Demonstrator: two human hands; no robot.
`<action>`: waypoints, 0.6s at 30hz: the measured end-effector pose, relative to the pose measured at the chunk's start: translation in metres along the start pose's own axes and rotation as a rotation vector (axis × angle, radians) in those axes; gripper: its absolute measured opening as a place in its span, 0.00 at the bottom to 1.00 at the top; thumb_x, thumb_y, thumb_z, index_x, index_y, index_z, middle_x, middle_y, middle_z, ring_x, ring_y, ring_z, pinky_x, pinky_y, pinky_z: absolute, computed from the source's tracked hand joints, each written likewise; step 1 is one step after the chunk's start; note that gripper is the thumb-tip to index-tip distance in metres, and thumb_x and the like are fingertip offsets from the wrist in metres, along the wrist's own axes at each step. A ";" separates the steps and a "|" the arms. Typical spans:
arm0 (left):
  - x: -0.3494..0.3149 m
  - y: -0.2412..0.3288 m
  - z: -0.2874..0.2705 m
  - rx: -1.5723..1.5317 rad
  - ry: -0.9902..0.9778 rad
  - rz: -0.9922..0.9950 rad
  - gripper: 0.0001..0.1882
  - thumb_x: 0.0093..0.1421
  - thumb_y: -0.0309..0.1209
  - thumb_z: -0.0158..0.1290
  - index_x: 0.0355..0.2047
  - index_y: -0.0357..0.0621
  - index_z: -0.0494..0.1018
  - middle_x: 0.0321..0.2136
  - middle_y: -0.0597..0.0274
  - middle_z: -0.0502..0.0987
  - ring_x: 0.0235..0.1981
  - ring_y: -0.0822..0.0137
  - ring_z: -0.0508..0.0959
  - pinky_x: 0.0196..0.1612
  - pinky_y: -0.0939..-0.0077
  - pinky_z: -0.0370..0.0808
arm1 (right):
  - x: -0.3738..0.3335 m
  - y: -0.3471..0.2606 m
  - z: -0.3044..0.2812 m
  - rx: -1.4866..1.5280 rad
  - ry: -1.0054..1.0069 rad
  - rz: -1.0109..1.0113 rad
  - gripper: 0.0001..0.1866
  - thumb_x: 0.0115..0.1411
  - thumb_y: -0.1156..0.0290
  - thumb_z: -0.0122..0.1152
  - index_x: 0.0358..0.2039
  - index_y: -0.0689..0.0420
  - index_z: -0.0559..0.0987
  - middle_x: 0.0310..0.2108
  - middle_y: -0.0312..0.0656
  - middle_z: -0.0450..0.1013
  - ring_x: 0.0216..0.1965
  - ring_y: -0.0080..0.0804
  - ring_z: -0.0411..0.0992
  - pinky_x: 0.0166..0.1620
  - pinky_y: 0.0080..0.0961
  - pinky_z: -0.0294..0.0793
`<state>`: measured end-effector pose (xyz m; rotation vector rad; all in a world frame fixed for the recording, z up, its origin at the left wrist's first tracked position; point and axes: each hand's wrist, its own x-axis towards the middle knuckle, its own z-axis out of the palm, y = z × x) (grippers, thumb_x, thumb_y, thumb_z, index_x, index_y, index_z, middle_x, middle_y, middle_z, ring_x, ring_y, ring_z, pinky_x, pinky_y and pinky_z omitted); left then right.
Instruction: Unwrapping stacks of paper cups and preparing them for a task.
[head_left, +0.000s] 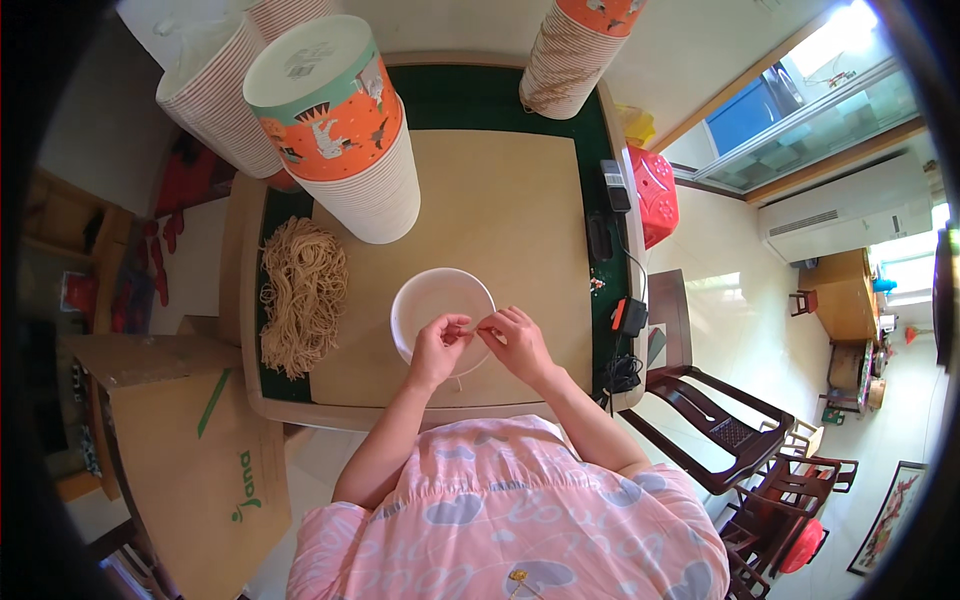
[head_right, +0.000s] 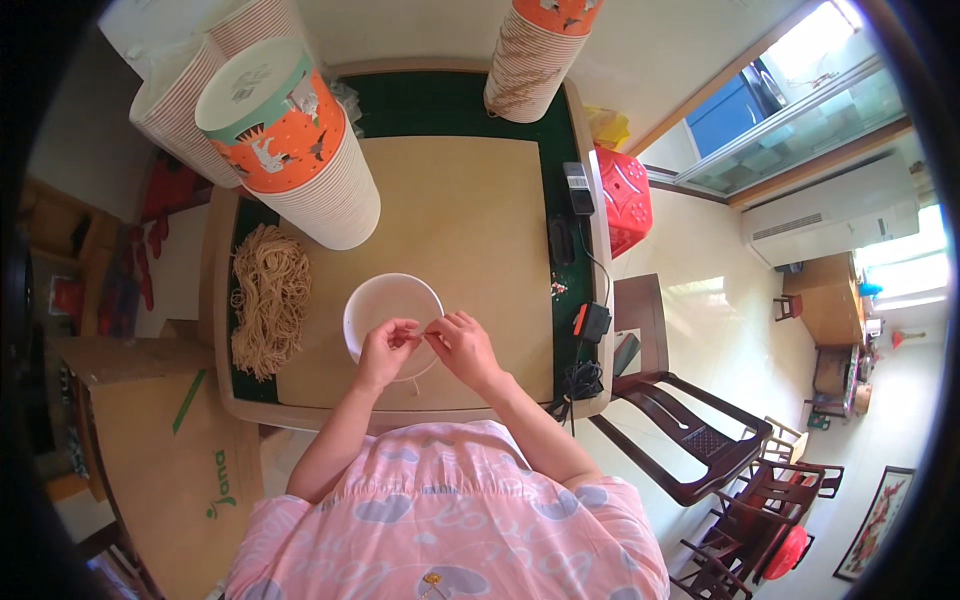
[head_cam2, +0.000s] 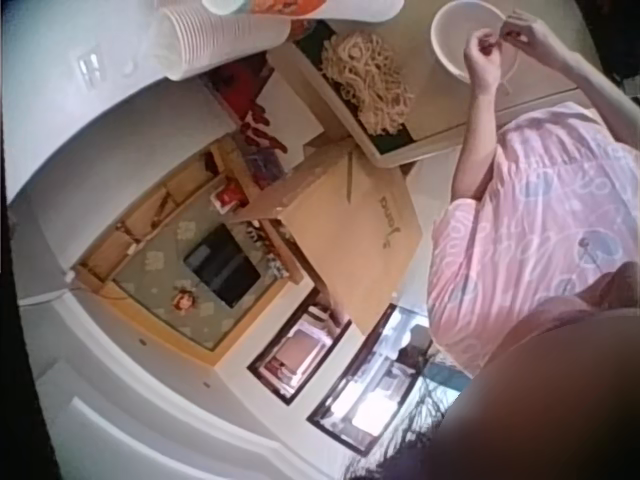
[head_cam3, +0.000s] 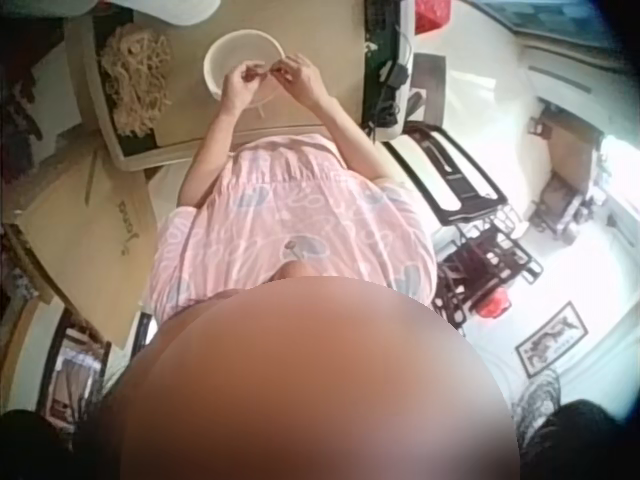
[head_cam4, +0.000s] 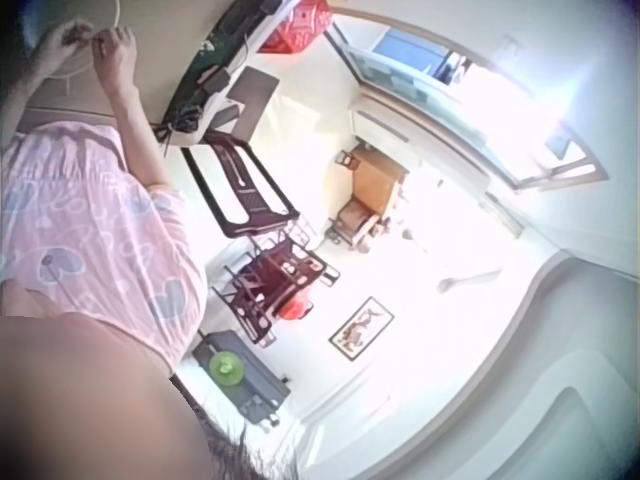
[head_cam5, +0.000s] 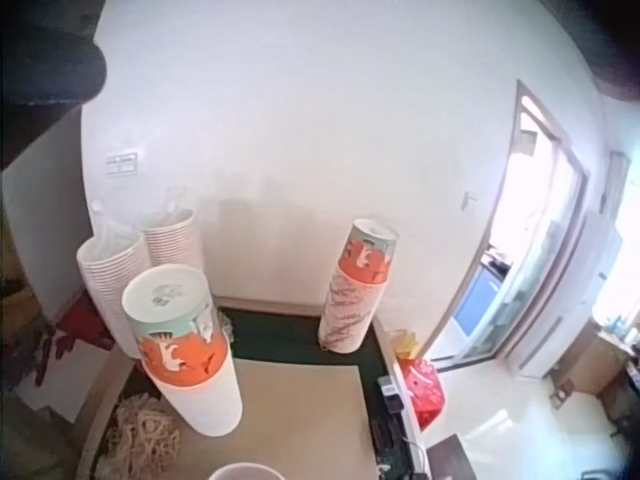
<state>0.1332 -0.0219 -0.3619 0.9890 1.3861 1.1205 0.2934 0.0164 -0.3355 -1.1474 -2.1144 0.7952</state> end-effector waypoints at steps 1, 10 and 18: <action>-0.001 0.001 -0.001 0.047 -0.036 -0.018 0.06 0.55 0.20 0.54 0.34 0.37 0.74 0.26 0.64 0.77 0.27 0.77 0.76 0.32 0.84 0.73 | 0.000 0.000 0.000 0.002 -0.001 0.005 0.04 0.48 0.77 0.62 0.26 0.57 0.77 0.24 0.40 0.72 0.27 0.38 0.69 0.32 0.30 0.70; -0.001 0.003 0.001 0.011 -0.014 -0.116 0.10 0.62 0.29 0.48 0.32 0.36 0.76 0.22 0.64 0.77 0.17 0.81 0.68 0.20 0.87 0.64 | 0.001 0.000 0.000 -0.020 0.017 -0.034 0.03 0.49 0.76 0.61 0.26 0.57 0.76 0.24 0.40 0.72 0.27 0.38 0.69 0.32 0.30 0.70; -0.002 0.011 0.001 0.038 -0.058 -0.244 0.12 0.63 0.32 0.47 0.30 0.36 0.75 0.20 0.64 0.76 0.15 0.82 0.66 0.17 0.87 0.61 | -0.001 0.000 0.000 -0.003 0.016 -0.004 0.04 0.48 0.77 0.61 0.26 0.57 0.76 0.24 0.40 0.71 0.28 0.39 0.69 0.32 0.31 0.69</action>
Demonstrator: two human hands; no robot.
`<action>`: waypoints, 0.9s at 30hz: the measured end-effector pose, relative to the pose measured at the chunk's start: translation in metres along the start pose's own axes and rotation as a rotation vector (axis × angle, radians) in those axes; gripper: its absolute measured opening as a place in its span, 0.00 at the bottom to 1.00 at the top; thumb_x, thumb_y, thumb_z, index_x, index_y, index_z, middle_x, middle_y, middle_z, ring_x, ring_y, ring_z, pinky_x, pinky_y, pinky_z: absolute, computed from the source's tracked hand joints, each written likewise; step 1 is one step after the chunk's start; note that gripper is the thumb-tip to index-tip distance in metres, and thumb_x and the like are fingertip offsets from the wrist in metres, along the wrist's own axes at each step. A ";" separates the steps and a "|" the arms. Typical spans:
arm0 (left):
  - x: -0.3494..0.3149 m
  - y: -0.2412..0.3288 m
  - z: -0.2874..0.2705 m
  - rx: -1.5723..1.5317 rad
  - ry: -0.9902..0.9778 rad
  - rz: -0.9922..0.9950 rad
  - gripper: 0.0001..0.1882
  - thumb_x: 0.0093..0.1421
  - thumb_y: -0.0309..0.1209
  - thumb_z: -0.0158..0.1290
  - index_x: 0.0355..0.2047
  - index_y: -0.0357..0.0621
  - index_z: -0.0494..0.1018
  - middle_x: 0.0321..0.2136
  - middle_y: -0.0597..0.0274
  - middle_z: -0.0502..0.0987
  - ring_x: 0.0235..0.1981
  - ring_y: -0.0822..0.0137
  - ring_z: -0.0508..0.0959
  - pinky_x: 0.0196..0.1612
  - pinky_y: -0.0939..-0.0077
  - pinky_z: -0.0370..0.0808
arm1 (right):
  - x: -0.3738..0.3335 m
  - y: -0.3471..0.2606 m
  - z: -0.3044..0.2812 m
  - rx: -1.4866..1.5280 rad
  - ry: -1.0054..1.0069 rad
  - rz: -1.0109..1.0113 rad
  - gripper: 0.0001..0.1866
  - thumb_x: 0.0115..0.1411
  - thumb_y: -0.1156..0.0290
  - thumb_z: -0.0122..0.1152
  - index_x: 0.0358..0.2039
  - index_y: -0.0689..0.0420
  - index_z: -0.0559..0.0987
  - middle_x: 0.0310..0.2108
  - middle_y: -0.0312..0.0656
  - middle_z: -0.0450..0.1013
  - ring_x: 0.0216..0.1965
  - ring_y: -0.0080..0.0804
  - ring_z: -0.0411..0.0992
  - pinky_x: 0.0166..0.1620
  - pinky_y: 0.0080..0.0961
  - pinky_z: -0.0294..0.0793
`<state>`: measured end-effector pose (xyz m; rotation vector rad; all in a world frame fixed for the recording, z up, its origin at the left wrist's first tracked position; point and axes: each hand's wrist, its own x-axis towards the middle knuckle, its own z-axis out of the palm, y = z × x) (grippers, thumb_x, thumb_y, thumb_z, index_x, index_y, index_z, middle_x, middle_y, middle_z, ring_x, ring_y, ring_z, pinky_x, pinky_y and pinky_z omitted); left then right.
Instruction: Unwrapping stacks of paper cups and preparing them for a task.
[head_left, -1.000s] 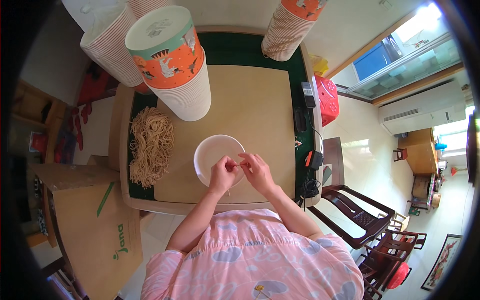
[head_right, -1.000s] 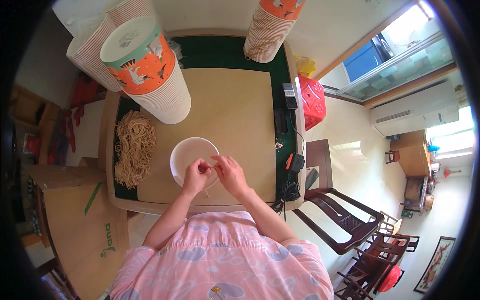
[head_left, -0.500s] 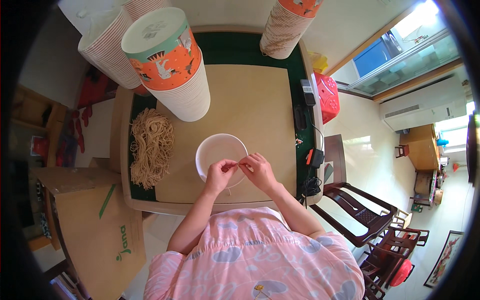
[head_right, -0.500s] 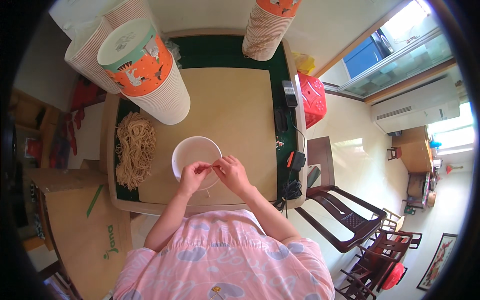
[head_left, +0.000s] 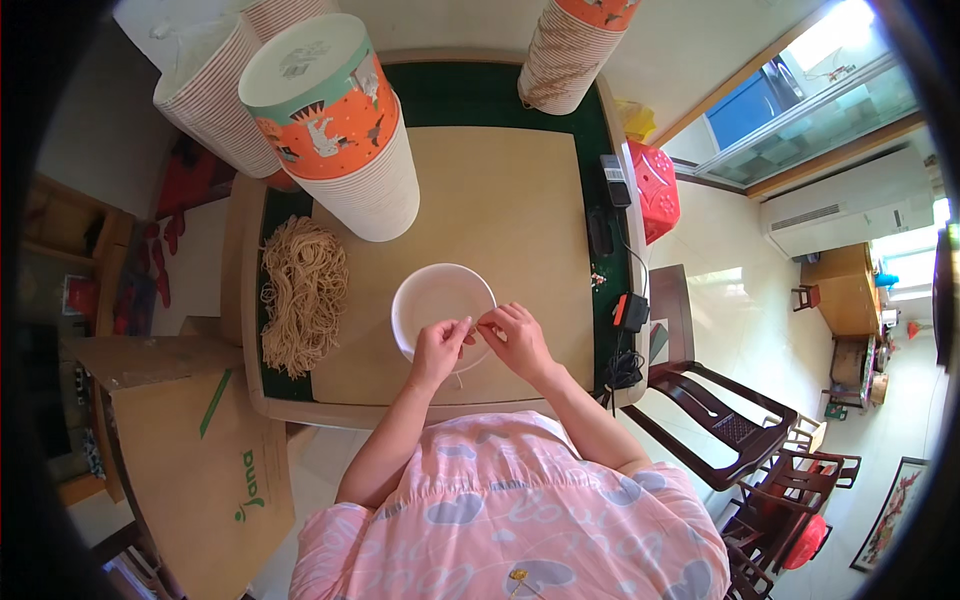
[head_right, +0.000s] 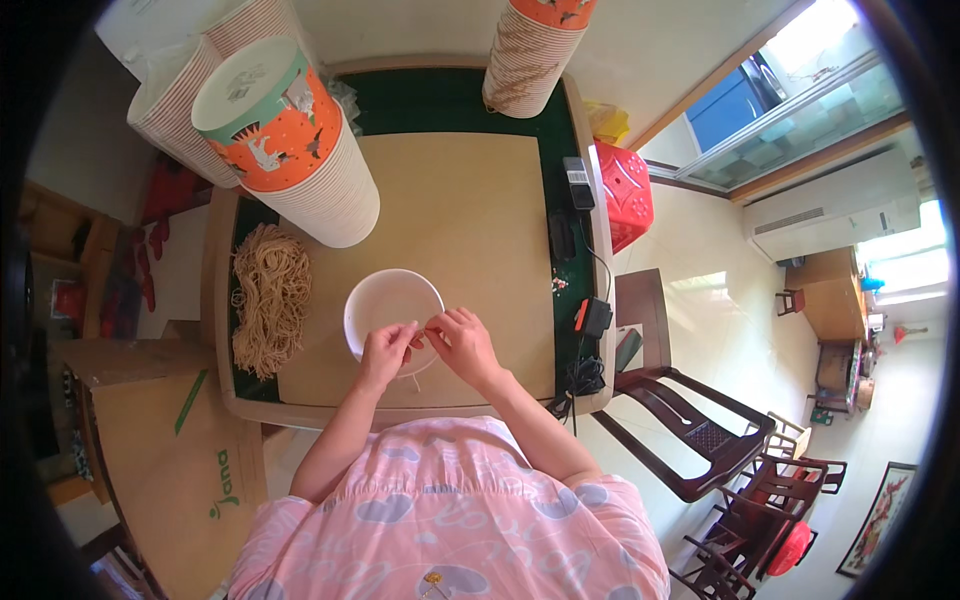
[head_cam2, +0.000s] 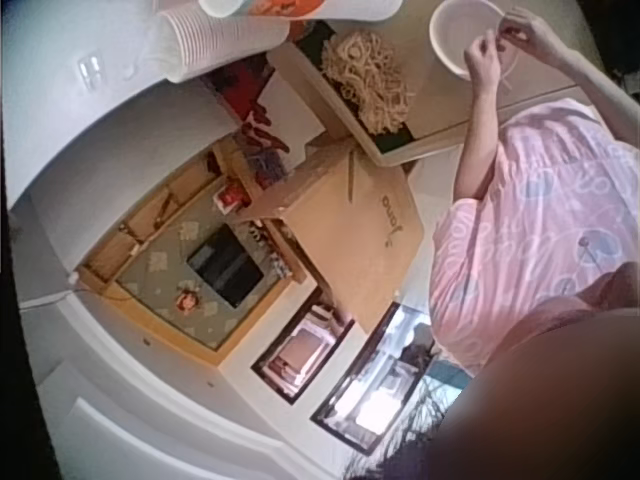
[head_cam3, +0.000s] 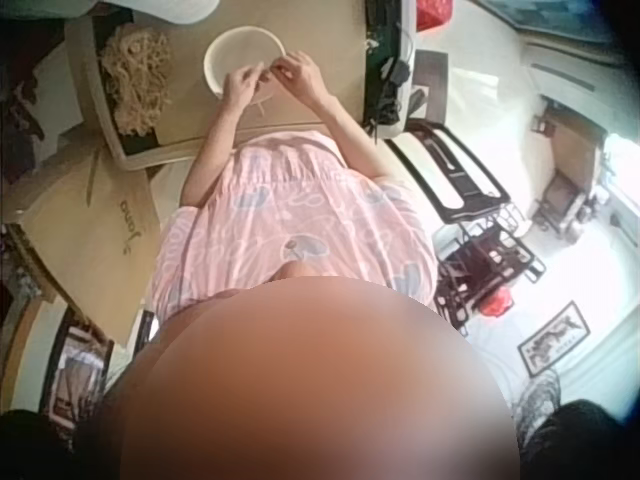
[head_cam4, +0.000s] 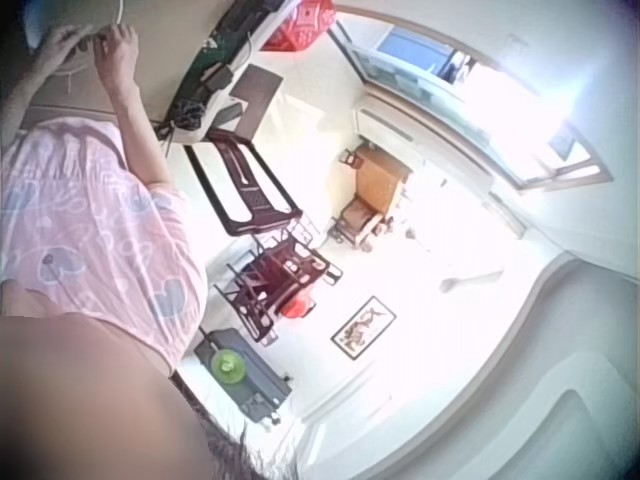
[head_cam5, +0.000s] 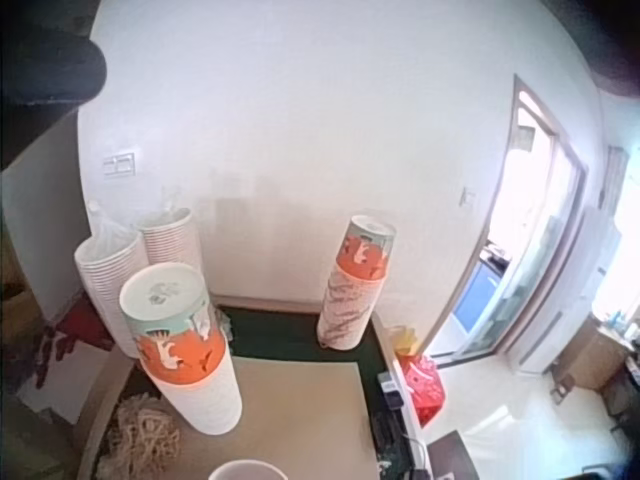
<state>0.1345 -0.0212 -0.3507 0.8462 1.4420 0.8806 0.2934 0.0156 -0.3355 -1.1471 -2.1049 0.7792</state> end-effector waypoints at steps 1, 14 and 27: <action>0.001 -0.004 0.001 0.008 0.014 0.033 0.11 0.62 0.31 0.48 0.30 0.36 0.75 0.19 0.65 0.76 0.15 0.81 0.66 0.17 0.86 0.62 | 0.000 0.000 0.000 0.006 -0.004 0.003 0.04 0.48 0.77 0.61 0.26 0.57 0.75 0.24 0.40 0.71 0.28 0.39 0.69 0.32 0.31 0.69; 0.009 -0.020 0.005 0.157 0.179 0.292 0.07 0.61 0.26 0.48 0.26 0.38 0.71 0.18 0.68 0.73 0.16 0.81 0.67 0.18 0.86 0.63 | 0.001 0.000 -0.001 -0.074 -0.037 -0.041 0.05 0.49 0.74 0.62 0.27 0.56 0.75 0.25 0.39 0.72 0.30 0.39 0.68 0.35 0.32 0.67; -0.017 0.008 0.003 0.071 -0.073 0.085 0.09 0.60 0.29 0.48 0.26 0.36 0.74 0.17 0.68 0.72 0.19 0.79 0.69 0.23 0.83 0.65 | -0.003 0.000 -0.003 -0.001 0.155 -0.015 0.04 0.47 0.75 0.63 0.25 0.55 0.77 0.28 0.38 0.72 0.31 0.37 0.69 0.35 0.32 0.68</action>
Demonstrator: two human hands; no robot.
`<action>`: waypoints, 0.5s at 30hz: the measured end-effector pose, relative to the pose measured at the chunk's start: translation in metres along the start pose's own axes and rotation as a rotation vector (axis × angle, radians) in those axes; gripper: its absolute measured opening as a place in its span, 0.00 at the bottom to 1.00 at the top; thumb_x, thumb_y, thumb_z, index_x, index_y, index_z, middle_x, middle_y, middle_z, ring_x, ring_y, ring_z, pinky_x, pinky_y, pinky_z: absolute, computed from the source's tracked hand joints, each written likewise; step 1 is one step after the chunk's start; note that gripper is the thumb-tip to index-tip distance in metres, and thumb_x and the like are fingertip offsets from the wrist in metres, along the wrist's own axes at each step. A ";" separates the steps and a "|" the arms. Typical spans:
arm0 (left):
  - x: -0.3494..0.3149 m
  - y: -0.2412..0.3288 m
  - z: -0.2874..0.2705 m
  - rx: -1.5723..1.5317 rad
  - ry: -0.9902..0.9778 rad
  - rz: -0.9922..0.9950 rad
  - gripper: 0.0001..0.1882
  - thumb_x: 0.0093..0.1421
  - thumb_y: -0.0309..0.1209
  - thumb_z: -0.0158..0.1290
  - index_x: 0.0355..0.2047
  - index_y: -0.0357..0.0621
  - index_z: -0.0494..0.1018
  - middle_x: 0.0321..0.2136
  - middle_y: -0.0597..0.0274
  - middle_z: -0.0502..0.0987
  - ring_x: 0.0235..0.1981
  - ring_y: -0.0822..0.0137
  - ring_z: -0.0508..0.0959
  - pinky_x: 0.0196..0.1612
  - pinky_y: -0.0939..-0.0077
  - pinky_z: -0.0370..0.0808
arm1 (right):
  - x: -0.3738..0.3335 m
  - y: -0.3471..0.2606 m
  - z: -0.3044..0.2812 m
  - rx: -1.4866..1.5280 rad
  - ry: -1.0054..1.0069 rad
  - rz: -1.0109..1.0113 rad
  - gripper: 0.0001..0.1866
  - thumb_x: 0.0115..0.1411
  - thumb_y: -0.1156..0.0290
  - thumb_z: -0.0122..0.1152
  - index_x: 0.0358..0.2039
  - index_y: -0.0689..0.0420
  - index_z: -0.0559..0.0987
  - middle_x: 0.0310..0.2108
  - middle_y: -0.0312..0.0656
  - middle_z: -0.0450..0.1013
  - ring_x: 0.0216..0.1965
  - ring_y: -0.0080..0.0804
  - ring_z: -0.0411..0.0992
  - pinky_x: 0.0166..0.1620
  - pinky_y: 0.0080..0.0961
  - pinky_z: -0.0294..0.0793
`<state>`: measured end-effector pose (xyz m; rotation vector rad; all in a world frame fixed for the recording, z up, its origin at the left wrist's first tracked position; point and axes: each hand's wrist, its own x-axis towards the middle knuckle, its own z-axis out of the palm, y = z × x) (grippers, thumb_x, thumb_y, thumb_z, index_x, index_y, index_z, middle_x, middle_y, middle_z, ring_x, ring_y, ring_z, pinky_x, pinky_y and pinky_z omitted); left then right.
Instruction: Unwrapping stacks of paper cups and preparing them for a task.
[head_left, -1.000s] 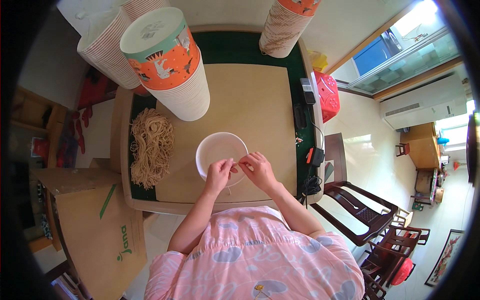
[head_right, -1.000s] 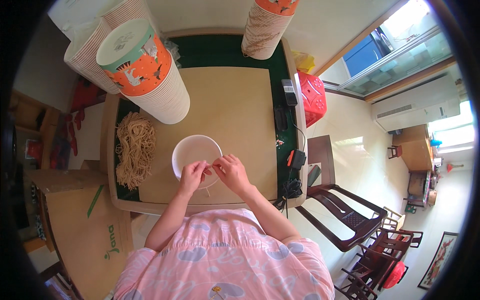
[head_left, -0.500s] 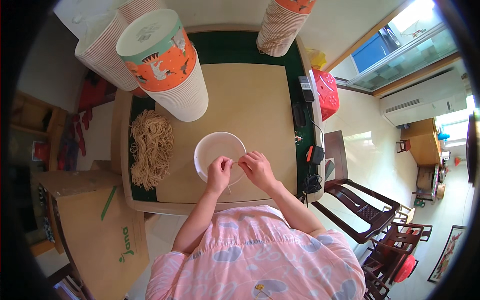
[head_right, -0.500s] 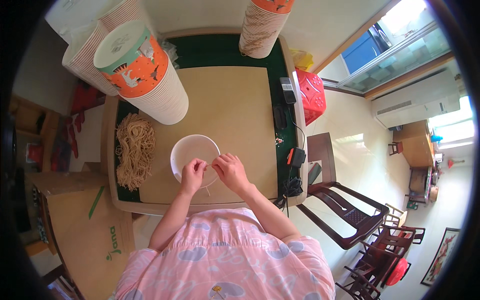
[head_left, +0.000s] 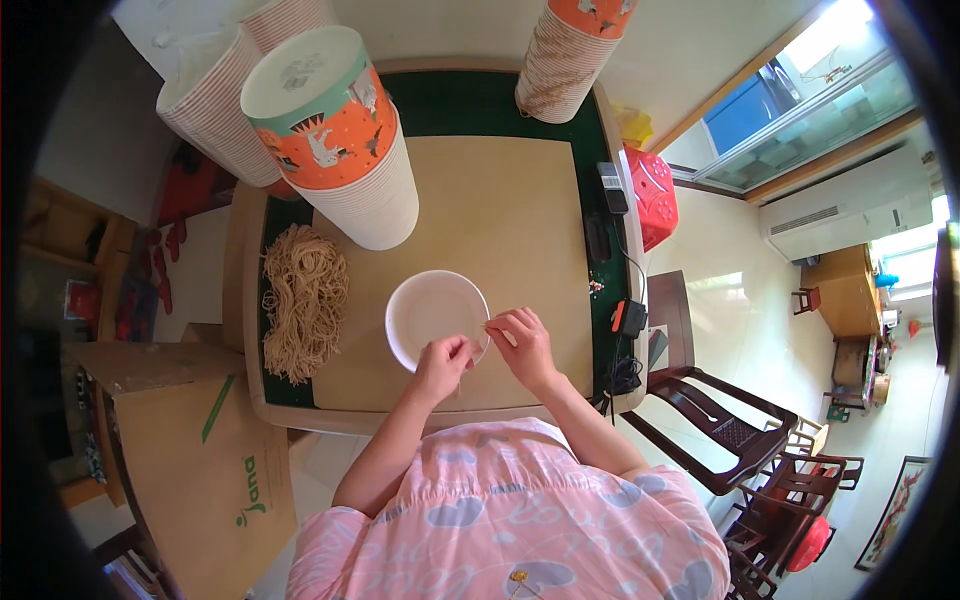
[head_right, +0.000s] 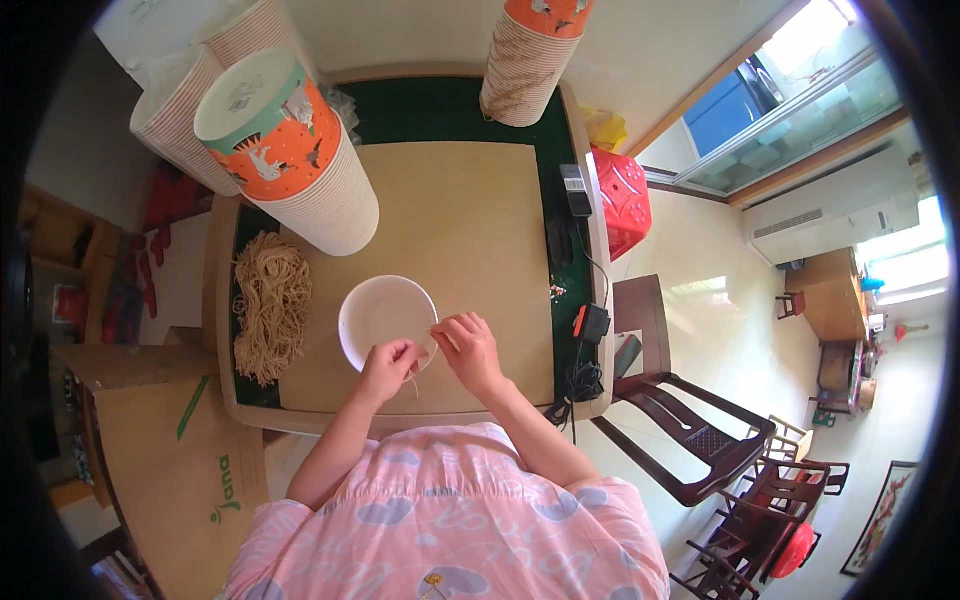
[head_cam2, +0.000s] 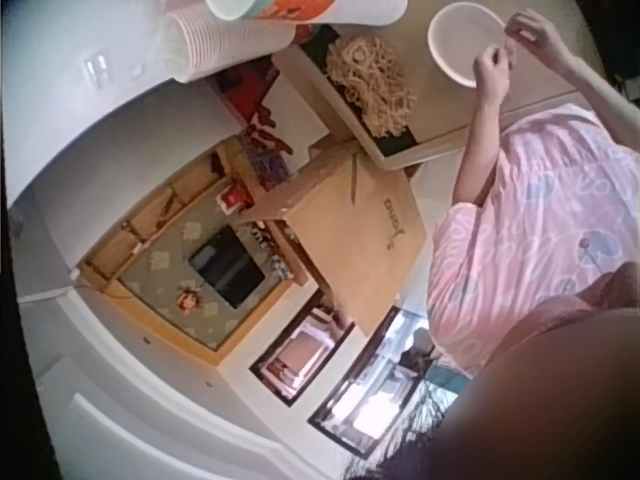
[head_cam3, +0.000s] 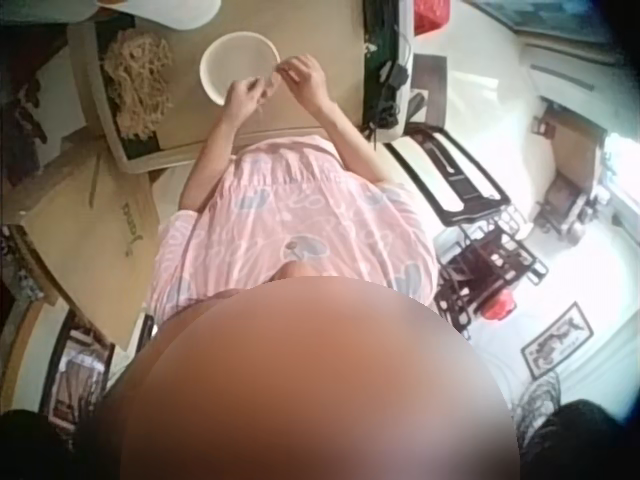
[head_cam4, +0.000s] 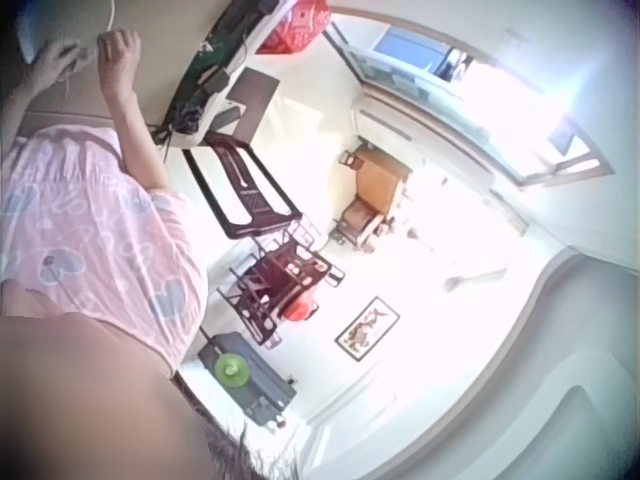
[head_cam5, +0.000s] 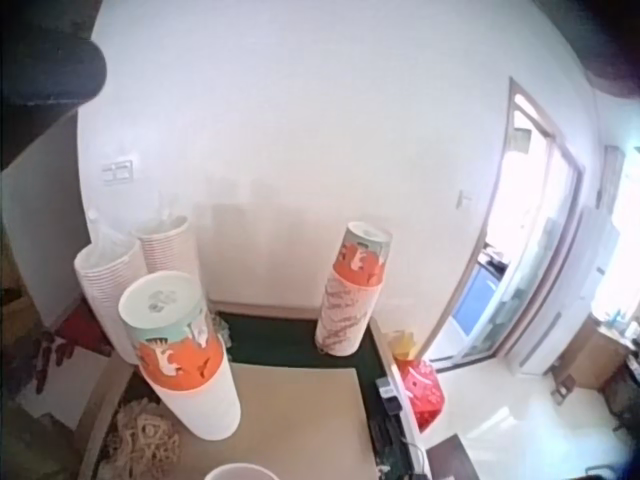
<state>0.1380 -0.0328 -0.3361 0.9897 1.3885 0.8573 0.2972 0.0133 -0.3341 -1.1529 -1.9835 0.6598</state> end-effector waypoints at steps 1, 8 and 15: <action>-0.004 -0.001 0.000 0.023 -0.060 -0.009 0.10 0.61 0.28 0.47 0.26 0.37 0.74 0.17 0.70 0.71 0.19 0.81 0.67 0.23 0.85 0.64 | 0.000 0.000 -0.001 -0.001 0.037 -0.004 0.05 0.46 0.76 0.63 0.25 0.55 0.77 0.28 0.38 0.72 0.31 0.38 0.69 0.34 0.32 0.68; -0.034 0.048 0.026 0.073 -0.108 0.132 0.09 0.59 0.29 0.49 0.25 0.38 0.74 0.13 0.68 0.68 0.17 0.81 0.65 0.20 0.82 0.62 | -0.014 0.006 0.007 0.007 0.071 0.005 0.07 0.45 0.79 0.64 0.25 0.58 0.76 0.28 0.42 0.72 0.31 0.40 0.70 0.33 0.31 0.70; -0.039 0.053 0.030 0.110 -0.197 0.138 0.09 0.60 0.28 0.49 0.27 0.37 0.75 0.16 0.67 0.73 0.18 0.80 0.68 0.21 0.81 0.64 | -0.006 0.015 0.007 0.098 -0.007 0.191 0.03 0.48 0.79 0.62 0.24 0.60 0.76 0.24 0.44 0.71 0.26 0.40 0.70 0.28 0.30 0.70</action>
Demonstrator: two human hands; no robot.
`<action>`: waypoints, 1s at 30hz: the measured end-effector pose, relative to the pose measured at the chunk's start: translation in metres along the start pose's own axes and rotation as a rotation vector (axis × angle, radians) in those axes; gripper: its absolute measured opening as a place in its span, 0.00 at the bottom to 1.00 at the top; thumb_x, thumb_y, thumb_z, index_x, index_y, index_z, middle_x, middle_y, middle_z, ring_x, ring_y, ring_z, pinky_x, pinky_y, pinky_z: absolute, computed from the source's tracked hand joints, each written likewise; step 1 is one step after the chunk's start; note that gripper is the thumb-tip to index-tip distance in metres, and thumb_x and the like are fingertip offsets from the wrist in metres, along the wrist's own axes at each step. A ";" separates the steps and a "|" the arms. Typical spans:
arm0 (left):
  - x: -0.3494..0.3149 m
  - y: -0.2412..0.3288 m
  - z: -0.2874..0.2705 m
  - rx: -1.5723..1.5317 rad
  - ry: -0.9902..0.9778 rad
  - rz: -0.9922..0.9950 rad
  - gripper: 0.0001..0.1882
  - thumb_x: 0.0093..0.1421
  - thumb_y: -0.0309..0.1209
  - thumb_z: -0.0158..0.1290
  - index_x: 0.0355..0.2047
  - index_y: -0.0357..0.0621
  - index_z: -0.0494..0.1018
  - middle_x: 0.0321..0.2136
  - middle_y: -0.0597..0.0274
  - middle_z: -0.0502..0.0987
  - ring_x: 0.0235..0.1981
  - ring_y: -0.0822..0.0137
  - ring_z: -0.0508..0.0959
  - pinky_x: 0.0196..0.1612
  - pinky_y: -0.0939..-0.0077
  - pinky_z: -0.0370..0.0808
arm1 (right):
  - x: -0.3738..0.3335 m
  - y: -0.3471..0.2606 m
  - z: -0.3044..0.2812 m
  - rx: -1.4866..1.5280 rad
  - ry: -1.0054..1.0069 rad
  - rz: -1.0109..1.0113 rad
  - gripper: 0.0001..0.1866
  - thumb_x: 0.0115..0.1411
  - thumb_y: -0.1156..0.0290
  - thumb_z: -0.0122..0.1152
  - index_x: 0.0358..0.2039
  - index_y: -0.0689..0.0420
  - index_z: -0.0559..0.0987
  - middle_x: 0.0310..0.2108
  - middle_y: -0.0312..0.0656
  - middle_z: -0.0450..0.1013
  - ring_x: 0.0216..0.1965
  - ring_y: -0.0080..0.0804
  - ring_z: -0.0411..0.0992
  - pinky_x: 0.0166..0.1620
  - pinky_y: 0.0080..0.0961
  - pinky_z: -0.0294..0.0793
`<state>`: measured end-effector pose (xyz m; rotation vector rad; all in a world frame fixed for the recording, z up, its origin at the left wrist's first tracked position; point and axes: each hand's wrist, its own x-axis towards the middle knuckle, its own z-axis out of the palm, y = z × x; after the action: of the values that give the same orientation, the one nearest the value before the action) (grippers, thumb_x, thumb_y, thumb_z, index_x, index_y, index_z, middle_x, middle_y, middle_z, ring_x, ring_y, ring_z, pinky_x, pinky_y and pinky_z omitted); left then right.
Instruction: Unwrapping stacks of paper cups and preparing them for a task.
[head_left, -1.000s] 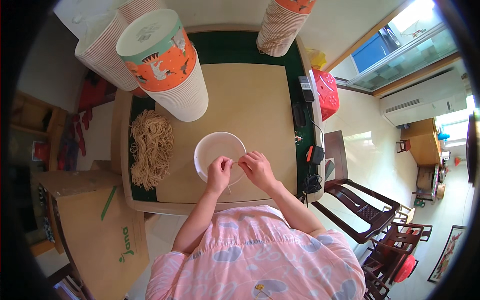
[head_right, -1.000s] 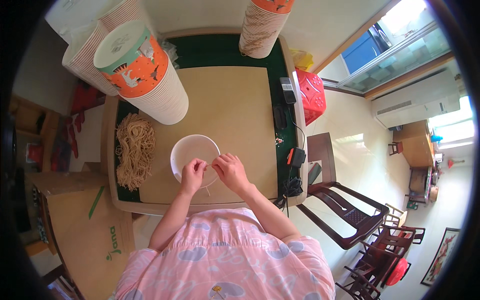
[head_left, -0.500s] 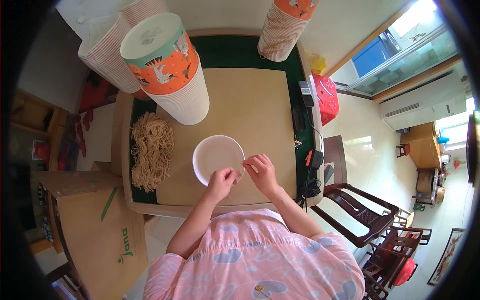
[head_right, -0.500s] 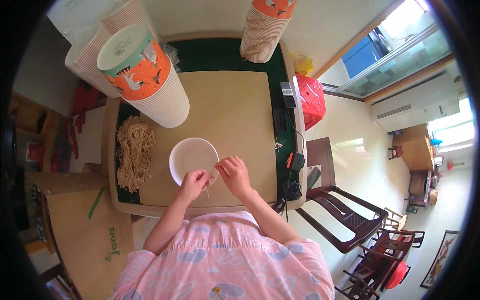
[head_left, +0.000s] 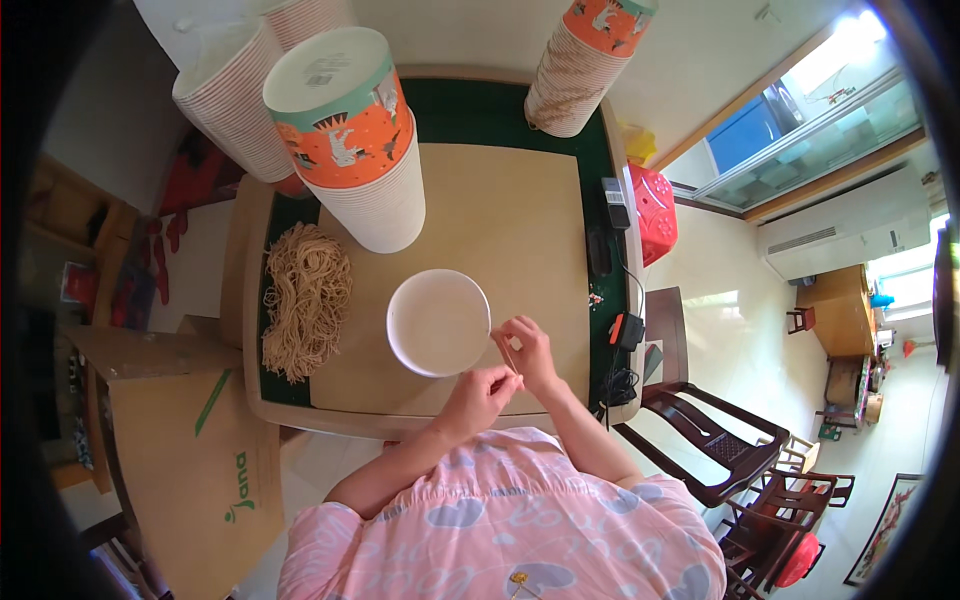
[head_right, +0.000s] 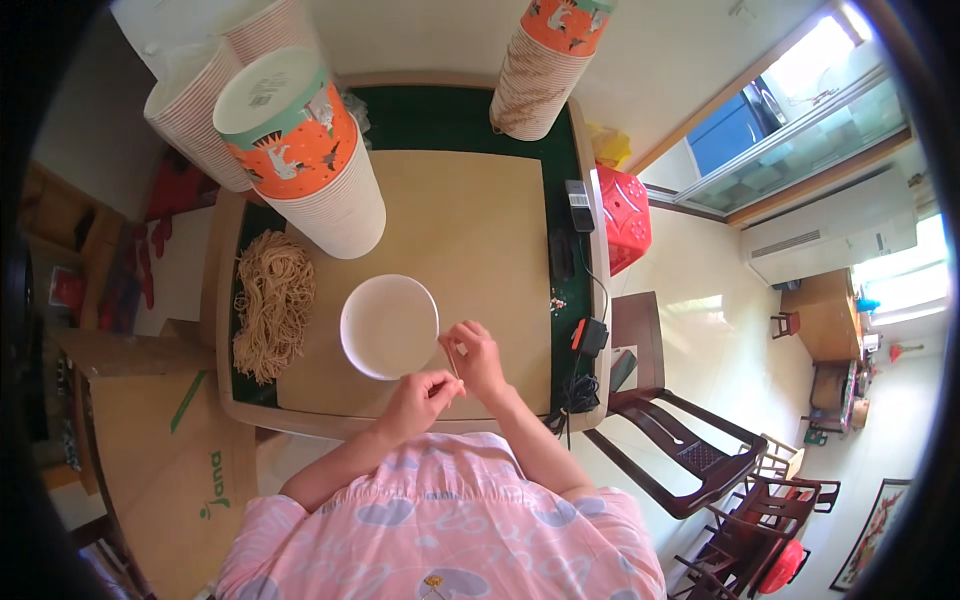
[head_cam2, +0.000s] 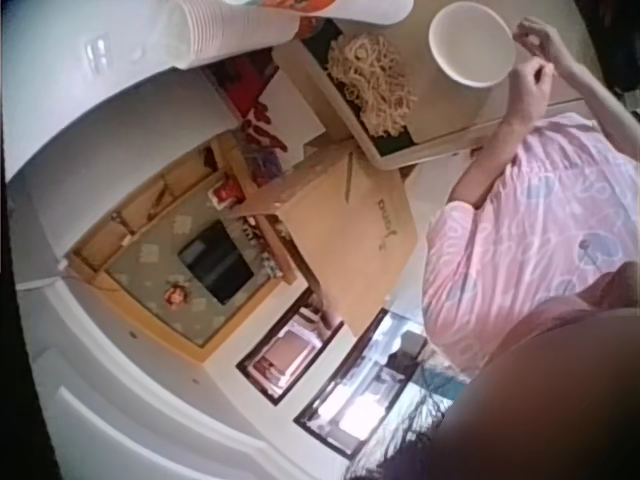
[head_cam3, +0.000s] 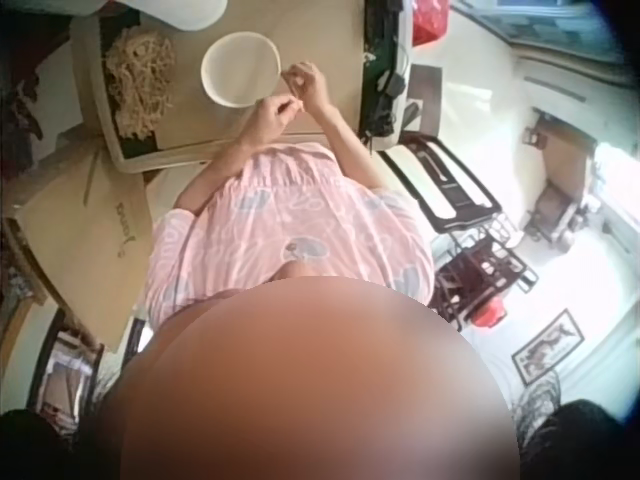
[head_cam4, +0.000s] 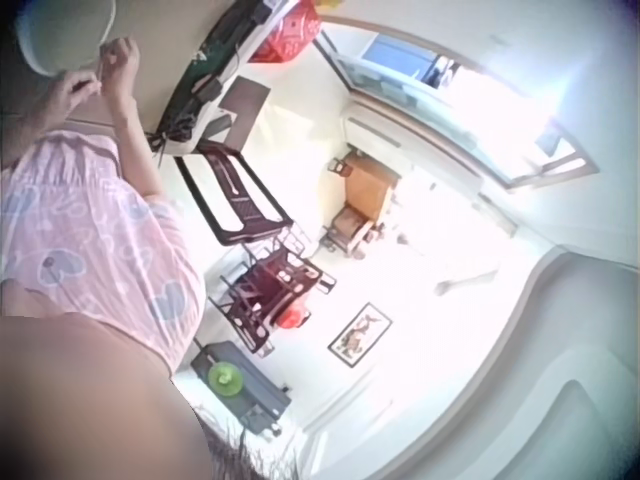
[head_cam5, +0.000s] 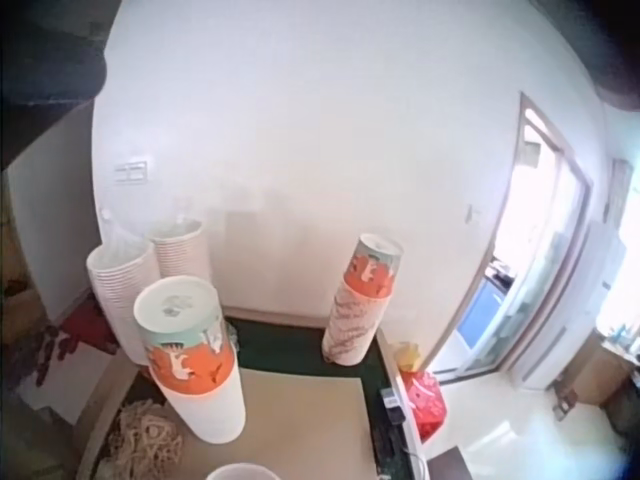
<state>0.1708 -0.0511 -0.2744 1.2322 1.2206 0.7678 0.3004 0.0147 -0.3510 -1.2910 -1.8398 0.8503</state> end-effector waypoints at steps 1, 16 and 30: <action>0.001 0.000 -0.002 -0.047 0.039 -0.012 0.09 0.60 0.28 0.49 0.28 0.37 0.76 0.17 0.67 0.73 0.18 0.80 0.68 0.21 0.81 0.64 | 0.007 0.000 -0.006 0.044 -0.068 0.069 0.01 0.48 0.77 0.60 0.24 0.59 0.77 0.23 0.43 0.71 0.26 0.41 0.70 0.28 0.31 0.70; 0.020 -0.003 -0.079 -0.635 0.205 0.030 0.12 0.62 0.25 0.45 0.43 0.36 0.73 0.31 0.59 0.78 0.28 0.75 0.76 0.31 0.83 0.72 | 0.138 -0.001 -0.044 -0.374 -0.106 -0.267 0.05 0.50 0.72 0.59 0.29 0.55 0.76 0.26 0.43 0.72 0.29 0.40 0.73 0.34 0.34 0.72; 0.042 -0.039 -0.092 0.721 0.397 0.440 0.14 0.55 0.24 0.48 0.42 0.45 0.74 0.38 0.60 0.77 0.42 0.65 0.76 0.56 0.57 0.63 | -0.023 -0.012 0.012 0.500 -0.368 0.436 0.10 0.61 0.74 0.52 0.38 0.66 0.77 0.29 0.42 0.76 0.32 0.24 0.75 0.38 0.20 0.75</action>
<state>0.0865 0.0045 -0.3135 2.0542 1.6530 0.9582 0.2898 -0.0115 -0.3511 -1.2736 -1.4658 1.7548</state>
